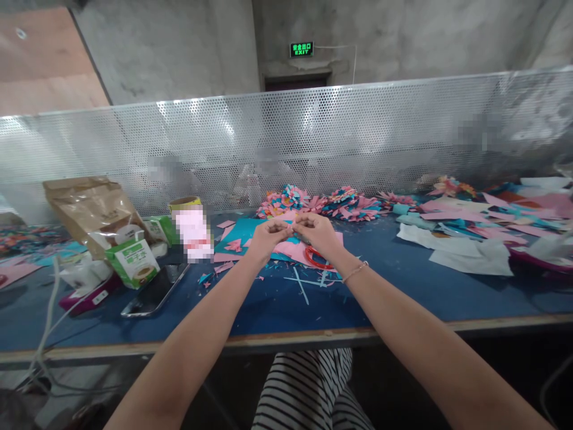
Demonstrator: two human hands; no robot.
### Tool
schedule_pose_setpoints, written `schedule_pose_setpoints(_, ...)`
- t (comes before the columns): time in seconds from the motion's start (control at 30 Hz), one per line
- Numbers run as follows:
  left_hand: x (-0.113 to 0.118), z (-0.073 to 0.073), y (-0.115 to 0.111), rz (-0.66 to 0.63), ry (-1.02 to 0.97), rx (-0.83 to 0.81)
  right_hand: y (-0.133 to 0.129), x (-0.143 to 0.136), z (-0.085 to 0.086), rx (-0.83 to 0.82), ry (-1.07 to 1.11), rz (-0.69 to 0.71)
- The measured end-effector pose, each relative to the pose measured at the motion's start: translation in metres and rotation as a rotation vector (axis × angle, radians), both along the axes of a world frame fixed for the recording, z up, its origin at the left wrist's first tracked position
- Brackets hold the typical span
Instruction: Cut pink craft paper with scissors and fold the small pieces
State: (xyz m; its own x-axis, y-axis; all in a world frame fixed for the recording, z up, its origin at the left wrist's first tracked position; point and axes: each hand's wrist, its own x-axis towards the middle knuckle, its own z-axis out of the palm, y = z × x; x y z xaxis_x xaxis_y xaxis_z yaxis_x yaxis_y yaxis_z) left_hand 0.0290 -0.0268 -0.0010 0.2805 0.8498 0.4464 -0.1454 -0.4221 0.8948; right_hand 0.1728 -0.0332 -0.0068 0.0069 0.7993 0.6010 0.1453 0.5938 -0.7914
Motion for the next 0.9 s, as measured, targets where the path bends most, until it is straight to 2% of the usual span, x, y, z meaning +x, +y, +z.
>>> schedule_pose_setpoints(0.17,0.0006,-0.0005,0.0012,0.021,-0.029,-0.038,-0.001,-0.001,-0.0002,0.001,0.012,0.046)
schedule_pose_setpoints(0.5,0.0008,-0.0034,0.0053,0.05,-0.053,0.018,-0.0009,-0.0024,-0.001,-0.014,0.1,0.138)
schedule_pose_setpoints(0.9,0.0014,-0.0016,0.0015,0.05,-0.055,-0.019,0.0012,-0.0021,-0.0036,-0.034,0.151,0.157)
